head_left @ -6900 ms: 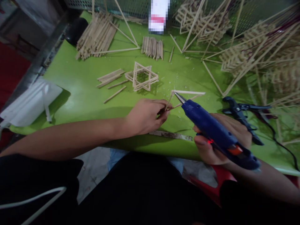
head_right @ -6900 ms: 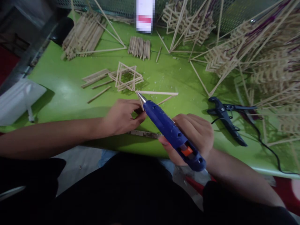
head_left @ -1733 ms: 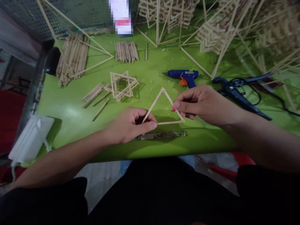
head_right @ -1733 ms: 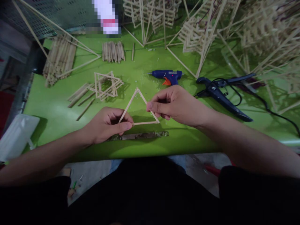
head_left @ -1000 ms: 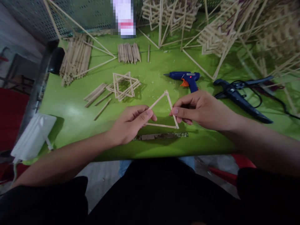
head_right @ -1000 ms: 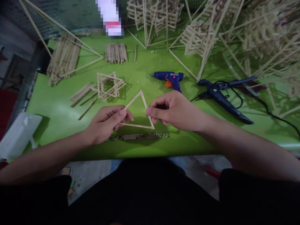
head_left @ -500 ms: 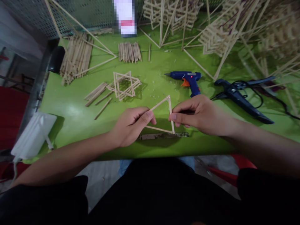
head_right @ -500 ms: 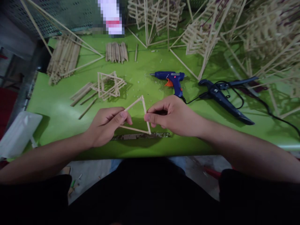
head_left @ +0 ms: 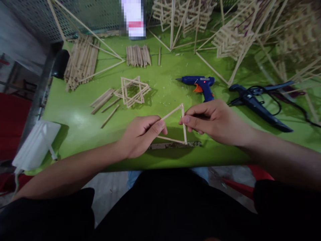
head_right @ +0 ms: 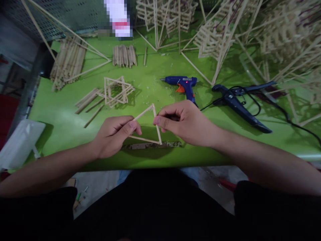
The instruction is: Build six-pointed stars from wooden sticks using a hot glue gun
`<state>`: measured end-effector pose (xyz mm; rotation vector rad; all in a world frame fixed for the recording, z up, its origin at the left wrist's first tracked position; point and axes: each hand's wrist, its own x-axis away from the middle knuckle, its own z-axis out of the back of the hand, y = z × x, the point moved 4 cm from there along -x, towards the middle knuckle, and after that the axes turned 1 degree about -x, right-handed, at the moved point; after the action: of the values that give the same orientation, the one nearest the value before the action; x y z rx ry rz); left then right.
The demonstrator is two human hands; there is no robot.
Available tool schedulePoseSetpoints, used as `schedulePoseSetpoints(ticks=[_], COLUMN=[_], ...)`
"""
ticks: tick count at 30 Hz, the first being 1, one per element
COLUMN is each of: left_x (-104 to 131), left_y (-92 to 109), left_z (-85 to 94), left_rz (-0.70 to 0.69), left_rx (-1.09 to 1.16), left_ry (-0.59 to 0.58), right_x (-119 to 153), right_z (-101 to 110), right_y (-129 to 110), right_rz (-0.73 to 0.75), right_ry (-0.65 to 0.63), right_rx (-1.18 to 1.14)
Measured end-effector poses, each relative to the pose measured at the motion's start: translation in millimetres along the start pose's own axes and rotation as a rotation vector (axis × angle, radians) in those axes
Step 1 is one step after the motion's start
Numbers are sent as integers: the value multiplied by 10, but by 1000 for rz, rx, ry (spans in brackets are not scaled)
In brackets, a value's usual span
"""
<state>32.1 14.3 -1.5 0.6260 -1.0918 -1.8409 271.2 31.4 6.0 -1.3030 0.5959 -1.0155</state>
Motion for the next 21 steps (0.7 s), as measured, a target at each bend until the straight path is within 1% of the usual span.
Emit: schedulePoseSetpoints(ticks=[5, 17, 21], left_x=[20, 36, 36], left_y=[-36, -43, -58], left_z=[-15, -46, -53], left_rz=[18, -9, 14], left_rx=[-9, -9, 2], left_ry=[-14, -26, -24], right_x=[1, 6, 15], right_z=[-2, -14, -9], right_y=[0, -17, -22], right_rz=[11, -24, -28], right_ry=[-13, -50, -51], right_rx=[6, 62, 53])
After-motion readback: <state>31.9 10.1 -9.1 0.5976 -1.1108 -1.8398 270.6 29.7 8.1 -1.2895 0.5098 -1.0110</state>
